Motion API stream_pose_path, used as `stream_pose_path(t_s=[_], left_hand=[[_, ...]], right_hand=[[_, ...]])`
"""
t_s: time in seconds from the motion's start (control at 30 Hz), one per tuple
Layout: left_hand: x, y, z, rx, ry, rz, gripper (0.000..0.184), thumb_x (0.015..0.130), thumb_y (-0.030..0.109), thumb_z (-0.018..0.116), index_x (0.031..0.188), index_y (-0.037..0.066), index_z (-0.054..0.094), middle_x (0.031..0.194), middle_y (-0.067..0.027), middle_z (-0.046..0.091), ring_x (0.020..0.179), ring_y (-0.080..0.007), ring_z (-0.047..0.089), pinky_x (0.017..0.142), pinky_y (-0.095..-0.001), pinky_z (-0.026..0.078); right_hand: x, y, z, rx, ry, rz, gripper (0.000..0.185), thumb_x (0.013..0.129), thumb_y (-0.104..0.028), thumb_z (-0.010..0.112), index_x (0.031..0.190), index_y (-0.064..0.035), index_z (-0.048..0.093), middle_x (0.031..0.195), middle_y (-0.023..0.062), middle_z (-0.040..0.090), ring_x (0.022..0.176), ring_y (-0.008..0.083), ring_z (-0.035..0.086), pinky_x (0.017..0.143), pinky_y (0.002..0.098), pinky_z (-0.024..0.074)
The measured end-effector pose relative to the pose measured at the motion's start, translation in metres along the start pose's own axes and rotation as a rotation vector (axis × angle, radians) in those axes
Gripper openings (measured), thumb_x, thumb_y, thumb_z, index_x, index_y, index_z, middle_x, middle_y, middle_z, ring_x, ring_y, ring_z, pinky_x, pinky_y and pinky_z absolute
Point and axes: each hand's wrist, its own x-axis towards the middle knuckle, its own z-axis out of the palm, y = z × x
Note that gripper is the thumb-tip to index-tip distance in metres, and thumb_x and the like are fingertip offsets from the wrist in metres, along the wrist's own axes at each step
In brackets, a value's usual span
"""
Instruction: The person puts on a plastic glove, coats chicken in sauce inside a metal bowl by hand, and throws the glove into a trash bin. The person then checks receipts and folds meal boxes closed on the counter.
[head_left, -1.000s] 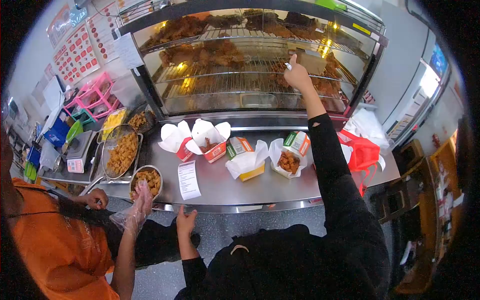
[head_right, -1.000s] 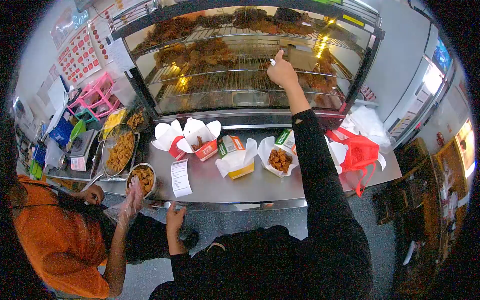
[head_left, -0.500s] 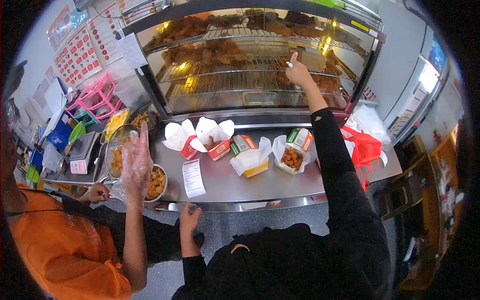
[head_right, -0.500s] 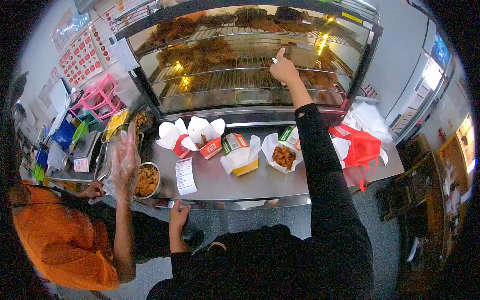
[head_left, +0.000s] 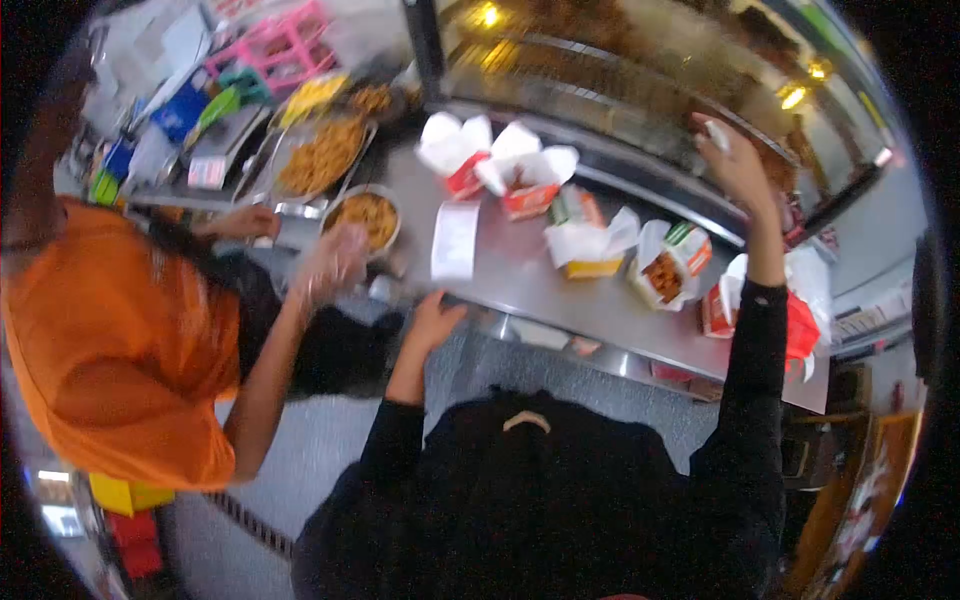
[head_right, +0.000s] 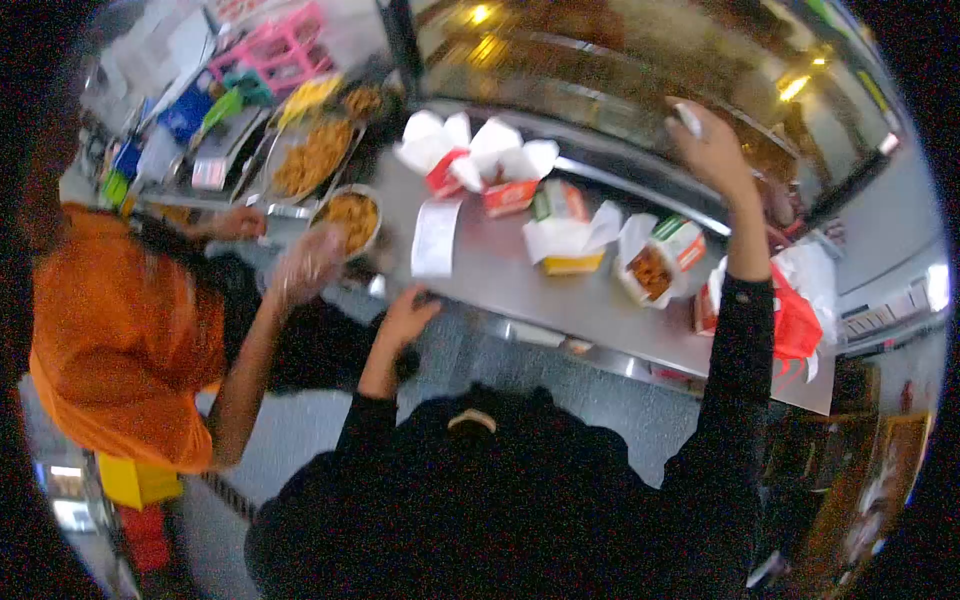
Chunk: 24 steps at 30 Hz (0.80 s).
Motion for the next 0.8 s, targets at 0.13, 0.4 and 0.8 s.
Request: stream_pose_path(t_s=[0.13, 0.4, 0.8], left_hand=[[-0.002, 0.031, -0.002, 0.008, -0.079, -0.170, 0.065, 0.068, 0.033, 0.065, 0.119, 0.000, 0.042, 0.075, -0.0139, 0.059, 0.070, -0.0229, 0.058, 0.063, -0.0329, 0.046], [-0.016, 0.078, 0.019, -0.142, -0.505, -0.056, 0.047, 0.076, 0.025, 0.062, 0.116, 0.005, 0.047, 0.074, -0.0037, 0.056, 0.064, -0.0116, 0.052, 0.056, -0.0245, 0.044], [-0.031, 0.120, 0.060, -0.905, -0.374, -0.211, 0.036, 0.085, 0.019, 0.052, 0.118, 0.007, 0.043, 0.092, -0.0041, 0.053, 0.084, -0.0120, 0.052, 0.066, -0.0275, 0.048]], right_hand=[[-0.069, -0.083, 0.013, 0.247, -0.312, -0.014, 0.024, 0.082, -0.023, 0.049, 0.095, -0.0042, 0.055, 0.085, 0.0102, 0.059, 0.076, 0.0198, 0.055, 0.069, 0.0299, 0.0425], [-0.167, -0.095, 0.125, 0.678, -0.567, 0.376, 0.027, 0.088, -0.027, 0.041, 0.097, -0.0032, 0.051, 0.084, 0.0074, 0.055, 0.079, 0.0159, 0.050, 0.074, 0.0286, 0.0402], [-0.204, -0.090, 0.218, 0.662, -0.377, 0.350, 0.053, 0.082, -0.022, 0.052, 0.127, -0.0018, 0.033, 0.115, 0.0220, 0.045, 0.099, 0.0283, 0.048, 0.085, 0.0330, 0.0371]])
